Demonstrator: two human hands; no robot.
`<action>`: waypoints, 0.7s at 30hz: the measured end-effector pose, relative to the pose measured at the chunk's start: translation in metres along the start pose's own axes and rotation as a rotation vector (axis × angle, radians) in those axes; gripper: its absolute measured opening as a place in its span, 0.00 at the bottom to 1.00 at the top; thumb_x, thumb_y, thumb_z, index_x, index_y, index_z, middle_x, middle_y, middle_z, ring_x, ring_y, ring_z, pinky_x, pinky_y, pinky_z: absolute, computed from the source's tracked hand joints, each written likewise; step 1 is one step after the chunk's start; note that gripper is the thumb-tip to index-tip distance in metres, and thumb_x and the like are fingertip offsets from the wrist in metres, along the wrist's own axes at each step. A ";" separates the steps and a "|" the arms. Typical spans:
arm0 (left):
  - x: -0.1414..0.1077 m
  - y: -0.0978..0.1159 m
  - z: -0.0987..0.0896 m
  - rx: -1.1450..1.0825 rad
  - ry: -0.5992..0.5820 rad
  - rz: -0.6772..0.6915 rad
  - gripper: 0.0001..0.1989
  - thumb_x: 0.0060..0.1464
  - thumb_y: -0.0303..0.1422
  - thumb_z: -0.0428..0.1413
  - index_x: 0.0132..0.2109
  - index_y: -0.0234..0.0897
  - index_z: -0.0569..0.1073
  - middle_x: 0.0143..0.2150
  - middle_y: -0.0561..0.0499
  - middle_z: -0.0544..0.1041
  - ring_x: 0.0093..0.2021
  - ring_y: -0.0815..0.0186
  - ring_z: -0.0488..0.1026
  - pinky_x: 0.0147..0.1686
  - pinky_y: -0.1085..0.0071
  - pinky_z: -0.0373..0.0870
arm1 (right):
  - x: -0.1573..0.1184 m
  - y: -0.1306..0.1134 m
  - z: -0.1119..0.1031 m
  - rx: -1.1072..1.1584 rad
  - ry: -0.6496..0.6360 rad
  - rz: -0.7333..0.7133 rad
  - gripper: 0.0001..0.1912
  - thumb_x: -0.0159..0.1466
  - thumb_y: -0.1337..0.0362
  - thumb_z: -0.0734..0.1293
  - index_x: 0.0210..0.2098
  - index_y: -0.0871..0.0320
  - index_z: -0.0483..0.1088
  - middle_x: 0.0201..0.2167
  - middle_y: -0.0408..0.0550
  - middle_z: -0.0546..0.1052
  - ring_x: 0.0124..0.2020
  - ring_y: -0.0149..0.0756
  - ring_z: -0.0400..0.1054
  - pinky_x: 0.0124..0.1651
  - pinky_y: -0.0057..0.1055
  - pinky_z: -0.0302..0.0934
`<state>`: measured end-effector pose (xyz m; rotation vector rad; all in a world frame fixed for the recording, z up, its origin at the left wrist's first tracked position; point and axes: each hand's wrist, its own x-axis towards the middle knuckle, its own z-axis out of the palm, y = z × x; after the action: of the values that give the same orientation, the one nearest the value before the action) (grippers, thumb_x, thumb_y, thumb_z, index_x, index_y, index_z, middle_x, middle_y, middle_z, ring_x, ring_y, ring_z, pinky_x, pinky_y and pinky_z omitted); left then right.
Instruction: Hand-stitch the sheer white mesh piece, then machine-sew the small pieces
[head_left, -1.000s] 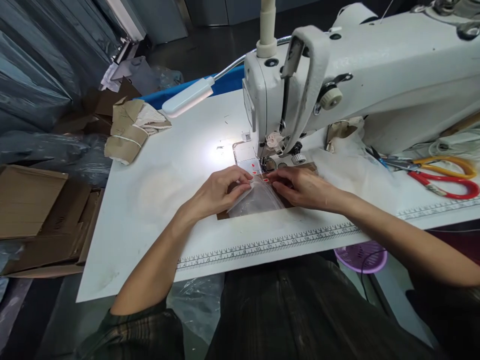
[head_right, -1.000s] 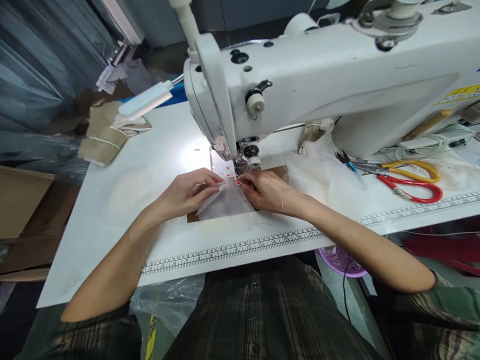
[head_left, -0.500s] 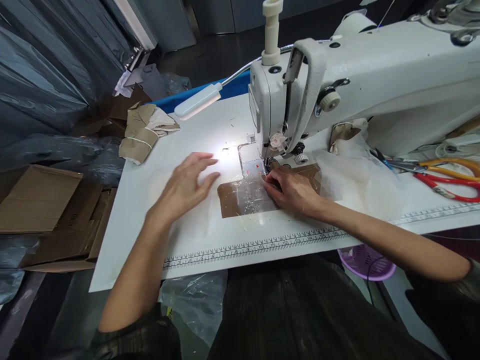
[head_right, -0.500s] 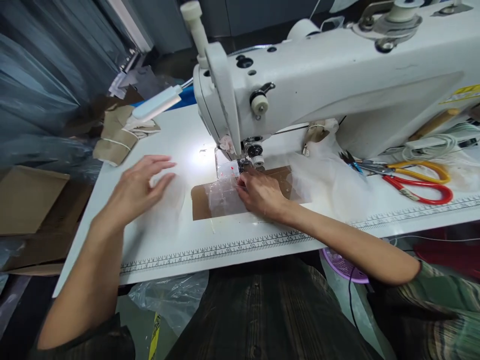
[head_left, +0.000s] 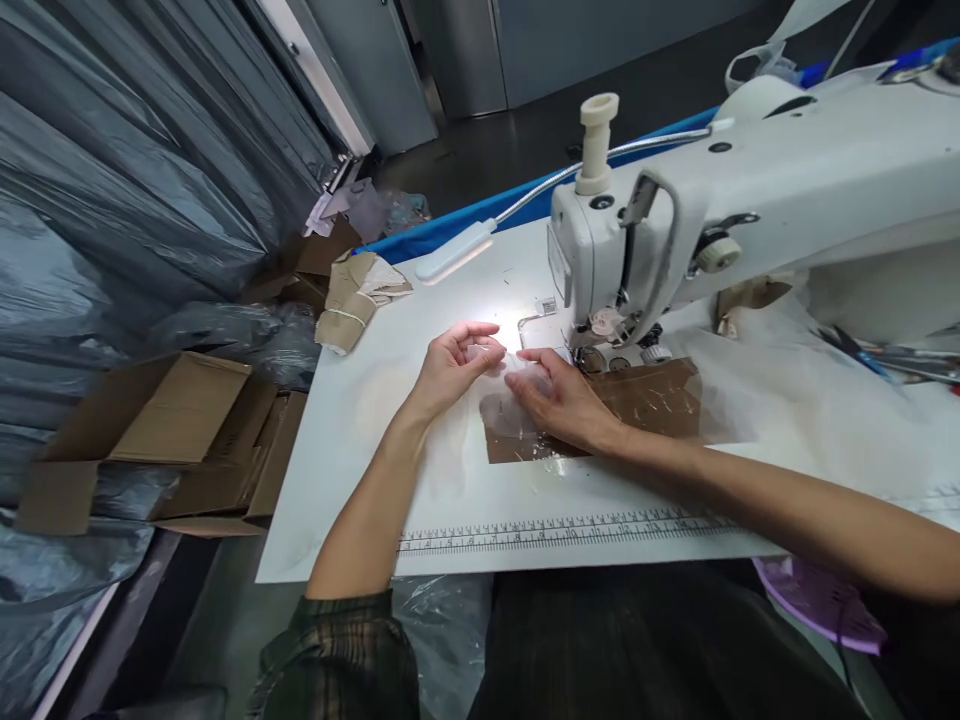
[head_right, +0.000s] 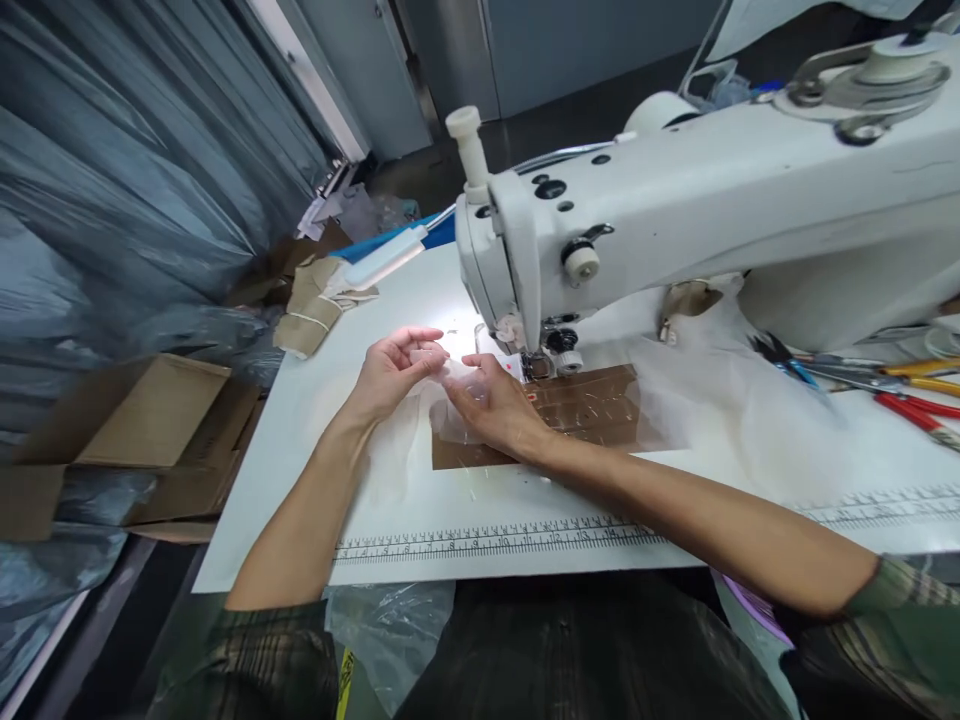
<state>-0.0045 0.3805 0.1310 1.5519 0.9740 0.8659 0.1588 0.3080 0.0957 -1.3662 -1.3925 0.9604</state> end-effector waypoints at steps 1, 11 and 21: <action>0.001 0.001 -0.004 -0.008 0.052 0.008 0.22 0.46 0.37 0.68 0.46 0.33 0.75 0.34 0.49 0.79 0.31 0.67 0.78 0.36 0.68 0.76 | 0.009 -0.002 0.007 0.060 0.012 0.012 0.19 0.62 0.50 0.65 0.46 0.58 0.67 0.35 0.50 0.77 0.32 0.40 0.73 0.36 0.38 0.66; 0.006 0.006 -0.024 0.078 0.240 0.058 0.23 0.45 0.35 0.68 0.48 0.35 0.75 0.39 0.46 0.82 0.38 0.63 0.80 0.39 0.69 0.76 | 0.062 -0.010 0.038 0.361 0.115 -0.143 0.13 0.65 0.52 0.63 0.33 0.55 0.65 0.27 0.43 0.78 0.28 0.34 0.74 0.32 0.30 0.66; 0.008 0.003 -0.020 0.212 0.362 0.225 0.09 0.49 0.33 0.65 0.39 0.38 0.78 0.39 0.48 0.82 0.43 0.62 0.79 0.48 0.63 0.75 | 0.067 -0.007 0.038 0.494 0.124 -0.097 0.08 0.58 0.59 0.67 0.32 0.56 0.66 0.30 0.45 0.77 0.31 0.35 0.74 0.37 0.34 0.68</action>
<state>-0.0192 0.3957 0.1375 1.7434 1.1933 1.2677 0.1239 0.3773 0.0987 -0.9604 -1.0291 1.0496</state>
